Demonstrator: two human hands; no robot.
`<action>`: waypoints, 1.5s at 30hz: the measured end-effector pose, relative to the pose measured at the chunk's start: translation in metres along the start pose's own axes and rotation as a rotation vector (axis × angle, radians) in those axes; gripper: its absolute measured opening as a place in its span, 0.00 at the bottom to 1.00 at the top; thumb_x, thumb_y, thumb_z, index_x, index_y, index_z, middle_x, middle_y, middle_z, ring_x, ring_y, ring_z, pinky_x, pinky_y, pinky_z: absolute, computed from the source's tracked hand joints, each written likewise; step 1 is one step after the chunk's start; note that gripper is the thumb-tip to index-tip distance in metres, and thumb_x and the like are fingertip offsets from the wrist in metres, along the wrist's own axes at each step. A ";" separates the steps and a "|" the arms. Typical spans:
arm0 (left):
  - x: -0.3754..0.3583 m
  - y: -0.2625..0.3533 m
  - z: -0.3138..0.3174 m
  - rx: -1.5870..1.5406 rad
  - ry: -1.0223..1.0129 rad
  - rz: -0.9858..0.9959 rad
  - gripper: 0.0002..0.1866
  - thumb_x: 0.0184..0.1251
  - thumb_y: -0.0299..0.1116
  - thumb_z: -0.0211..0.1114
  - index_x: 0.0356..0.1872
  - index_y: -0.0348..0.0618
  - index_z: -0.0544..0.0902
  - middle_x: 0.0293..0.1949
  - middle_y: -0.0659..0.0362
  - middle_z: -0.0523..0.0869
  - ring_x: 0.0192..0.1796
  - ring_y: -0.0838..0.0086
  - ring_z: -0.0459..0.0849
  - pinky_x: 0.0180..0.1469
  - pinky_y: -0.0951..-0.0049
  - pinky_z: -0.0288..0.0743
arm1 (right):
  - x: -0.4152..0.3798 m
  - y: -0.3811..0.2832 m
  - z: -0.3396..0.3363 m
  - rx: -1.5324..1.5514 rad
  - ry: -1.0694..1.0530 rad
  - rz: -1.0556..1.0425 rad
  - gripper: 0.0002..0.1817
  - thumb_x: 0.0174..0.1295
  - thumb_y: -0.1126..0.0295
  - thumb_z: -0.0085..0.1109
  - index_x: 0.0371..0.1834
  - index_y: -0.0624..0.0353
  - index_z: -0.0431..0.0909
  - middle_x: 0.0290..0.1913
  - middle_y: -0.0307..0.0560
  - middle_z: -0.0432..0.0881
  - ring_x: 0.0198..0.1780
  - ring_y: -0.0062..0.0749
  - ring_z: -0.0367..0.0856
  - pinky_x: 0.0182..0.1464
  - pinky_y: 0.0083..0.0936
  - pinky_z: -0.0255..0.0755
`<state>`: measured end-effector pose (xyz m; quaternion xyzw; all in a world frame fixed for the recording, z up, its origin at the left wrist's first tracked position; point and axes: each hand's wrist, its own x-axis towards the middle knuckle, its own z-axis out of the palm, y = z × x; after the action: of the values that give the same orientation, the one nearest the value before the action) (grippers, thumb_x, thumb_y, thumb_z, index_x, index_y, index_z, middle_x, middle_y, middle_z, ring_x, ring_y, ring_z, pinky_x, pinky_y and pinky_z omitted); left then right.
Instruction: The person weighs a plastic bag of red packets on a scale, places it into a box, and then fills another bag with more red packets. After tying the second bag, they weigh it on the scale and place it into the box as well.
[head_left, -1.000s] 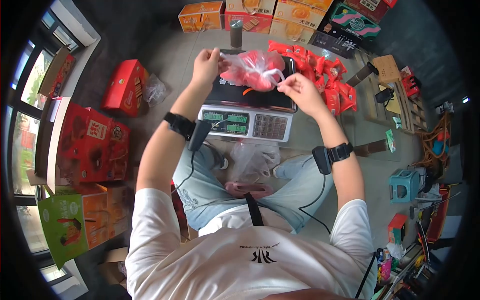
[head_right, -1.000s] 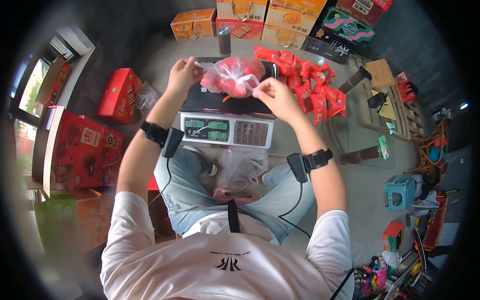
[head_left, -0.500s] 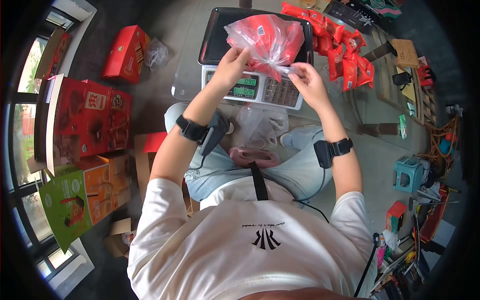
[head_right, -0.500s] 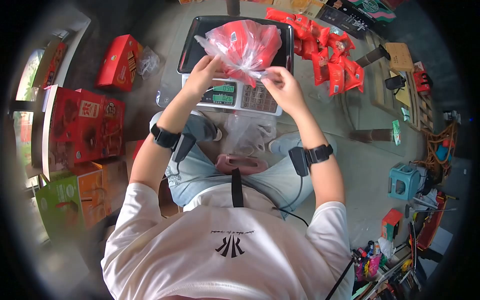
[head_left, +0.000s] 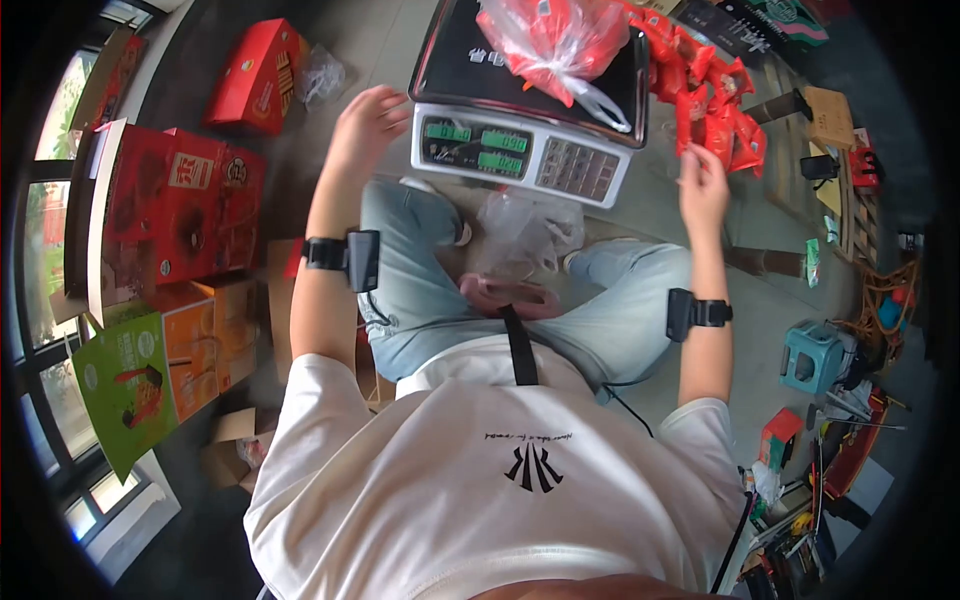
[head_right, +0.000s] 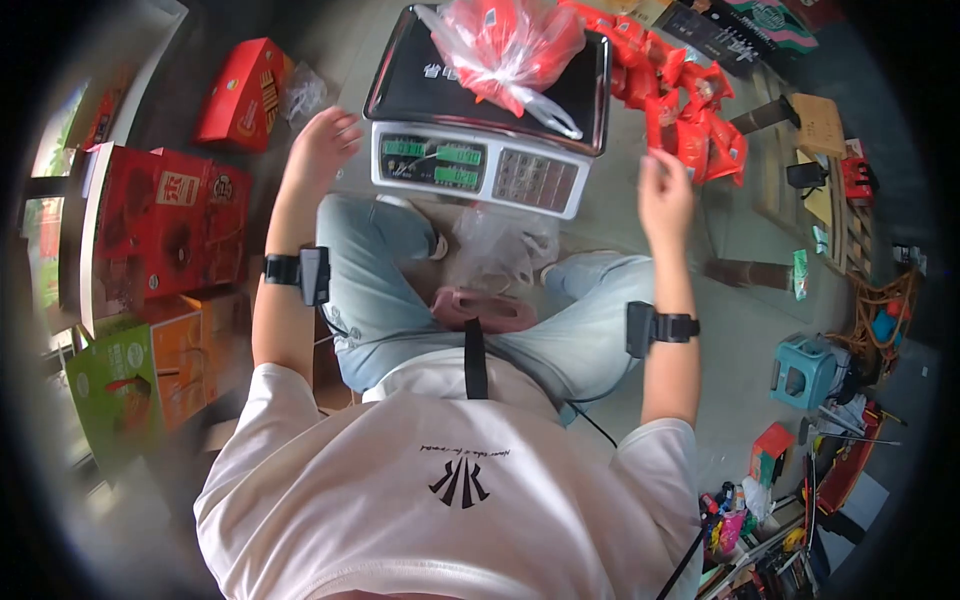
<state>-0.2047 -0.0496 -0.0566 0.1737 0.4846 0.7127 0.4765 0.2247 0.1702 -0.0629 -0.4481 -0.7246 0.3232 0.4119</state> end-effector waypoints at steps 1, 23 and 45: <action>-0.006 -0.004 -0.039 -0.179 0.038 -0.056 0.10 0.73 0.38 0.52 0.44 0.43 0.76 0.42 0.59 0.83 0.42 0.71 0.80 0.46 0.68 0.73 | -0.006 0.044 -0.018 -0.112 0.087 -0.007 0.13 0.67 0.62 0.58 0.45 0.61 0.79 0.34 0.43 0.83 0.31 0.19 0.78 0.34 0.18 0.72; -0.039 -0.051 -0.107 -0.589 0.081 0.075 0.12 0.74 0.40 0.52 0.35 0.45 0.77 0.41 0.59 0.83 0.42 0.72 0.79 0.51 0.67 0.72 | -0.041 0.170 -0.074 -0.073 0.150 0.664 0.22 0.70 0.50 0.46 0.37 0.60 0.79 0.36 0.42 0.85 0.31 0.20 0.80 0.28 0.18 0.65; 0.043 -0.059 0.169 1.512 0.093 0.858 0.08 0.57 0.33 0.65 0.35 0.44 0.77 0.35 0.54 0.79 0.38 0.55 0.80 0.40 0.58 0.73 | -0.054 0.161 -0.058 -0.252 0.115 0.353 0.09 0.67 0.67 0.53 0.41 0.61 0.75 0.31 0.41 0.80 0.31 0.24 0.79 0.35 0.22 0.73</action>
<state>-0.0752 0.0801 -0.0364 0.5821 0.7395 0.3240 -0.0967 0.3515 0.1894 -0.1878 -0.6337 -0.6449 0.2710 0.3302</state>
